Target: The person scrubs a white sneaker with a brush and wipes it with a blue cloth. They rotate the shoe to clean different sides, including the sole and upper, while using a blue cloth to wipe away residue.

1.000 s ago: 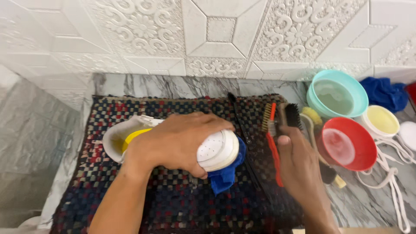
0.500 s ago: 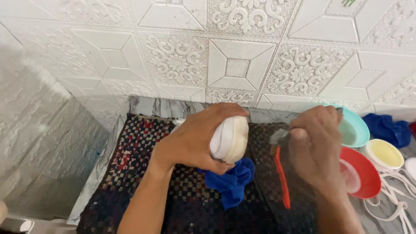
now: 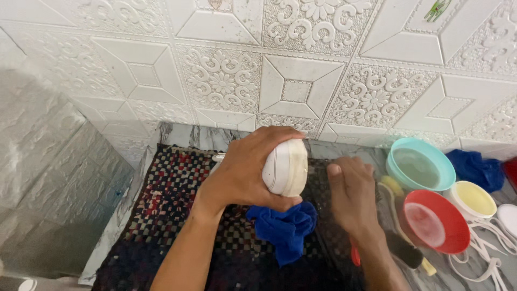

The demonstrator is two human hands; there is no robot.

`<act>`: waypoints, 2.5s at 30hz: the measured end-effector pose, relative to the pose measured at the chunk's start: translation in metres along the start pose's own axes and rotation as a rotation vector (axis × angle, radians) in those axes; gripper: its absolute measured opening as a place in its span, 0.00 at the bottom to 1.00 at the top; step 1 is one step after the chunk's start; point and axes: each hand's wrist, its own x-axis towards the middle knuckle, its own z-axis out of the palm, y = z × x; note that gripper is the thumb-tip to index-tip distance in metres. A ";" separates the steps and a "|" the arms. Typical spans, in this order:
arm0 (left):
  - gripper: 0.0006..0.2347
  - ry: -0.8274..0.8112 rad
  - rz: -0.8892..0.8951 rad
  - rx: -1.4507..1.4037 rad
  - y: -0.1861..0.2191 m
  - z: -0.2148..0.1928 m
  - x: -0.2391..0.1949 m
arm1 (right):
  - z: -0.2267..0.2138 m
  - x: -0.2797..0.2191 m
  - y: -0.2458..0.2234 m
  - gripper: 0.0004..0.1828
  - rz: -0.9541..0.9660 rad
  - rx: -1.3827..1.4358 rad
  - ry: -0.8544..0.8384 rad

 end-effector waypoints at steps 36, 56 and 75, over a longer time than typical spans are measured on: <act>0.40 -0.083 0.001 0.104 0.008 0.016 0.005 | -0.096 -0.033 -0.023 0.08 0.512 -0.038 -0.066; 0.40 0.084 0.057 0.180 0.016 0.027 0.004 | -0.113 -0.045 0.035 0.14 0.468 -0.332 0.157; 0.36 0.184 0.194 0.201 0.018 0.033 -0.003 | -0.057 0.007 -0.038 0.11 -0.063 0.111 0.114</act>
